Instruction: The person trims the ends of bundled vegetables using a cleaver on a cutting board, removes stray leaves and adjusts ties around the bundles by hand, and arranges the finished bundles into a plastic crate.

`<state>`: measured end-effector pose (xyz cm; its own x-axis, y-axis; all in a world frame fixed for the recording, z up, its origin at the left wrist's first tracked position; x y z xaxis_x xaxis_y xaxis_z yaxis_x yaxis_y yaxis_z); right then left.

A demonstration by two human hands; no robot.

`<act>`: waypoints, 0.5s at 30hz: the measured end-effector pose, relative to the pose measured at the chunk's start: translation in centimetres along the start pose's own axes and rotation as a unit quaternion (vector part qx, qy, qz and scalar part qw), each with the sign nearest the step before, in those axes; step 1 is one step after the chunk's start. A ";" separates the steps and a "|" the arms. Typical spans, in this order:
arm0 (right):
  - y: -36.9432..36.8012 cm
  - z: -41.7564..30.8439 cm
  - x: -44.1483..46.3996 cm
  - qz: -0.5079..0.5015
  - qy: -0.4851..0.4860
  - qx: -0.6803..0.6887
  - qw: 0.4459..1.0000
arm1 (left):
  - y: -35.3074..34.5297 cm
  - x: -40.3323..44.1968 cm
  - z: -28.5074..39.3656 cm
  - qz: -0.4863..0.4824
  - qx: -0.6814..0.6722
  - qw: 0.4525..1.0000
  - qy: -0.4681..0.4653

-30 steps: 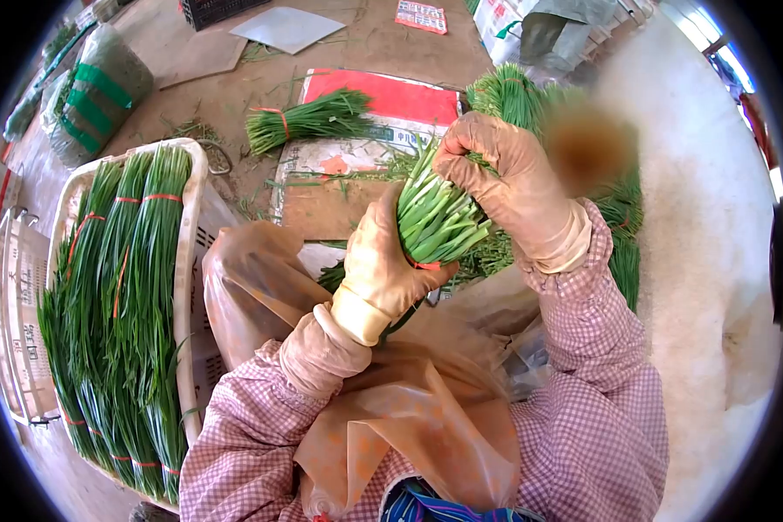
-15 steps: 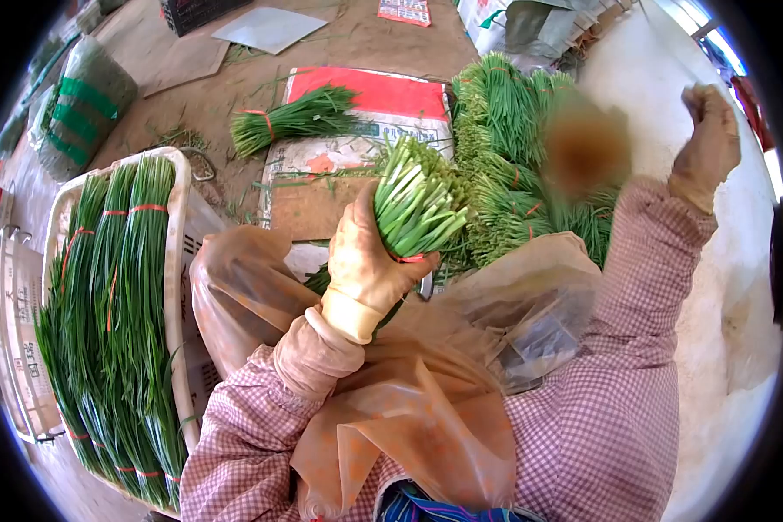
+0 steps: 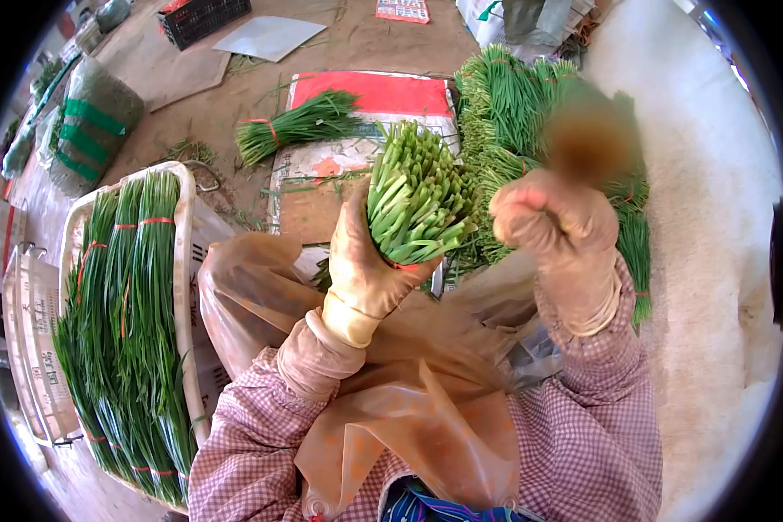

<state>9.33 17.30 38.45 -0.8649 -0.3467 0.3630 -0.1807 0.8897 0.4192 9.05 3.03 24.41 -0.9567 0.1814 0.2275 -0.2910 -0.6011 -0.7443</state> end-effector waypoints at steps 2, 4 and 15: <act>-1.5 -1.0 0.1 -0.048 0.058 -0.063 0.995 | 0.5 0.1 -0.3 0.013 -0.050 0.999 0.000; -2.2 -1.0 0.2 -0.027 0.072 -0.109 0.991 | 1.9 0.0 0.4 0.050 0.173 0.980 -0.081; -7.6 -1.5 -0.8 0.054 0.235 -0.401 0.884 | 3.5 -0.5 0.9 0.143 0.428 0.876 -0.172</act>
<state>12.09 10.36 36.28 -0.5327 -0.5248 0.6639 0.4450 0.4935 0.7473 8.49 0.11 22.30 -0.8903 -0.2284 0.3940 0.2092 -0.9736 -0.0916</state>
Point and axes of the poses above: each hand's wrist, its own x-axis towards the middle knuckle, its own y-axis out of the back of the hand, z = x × y, the point moved 7 cm from there along x, towards the middle knuckle, and after that the axes turned 5 degrees about -z, right-handed, at the moved point
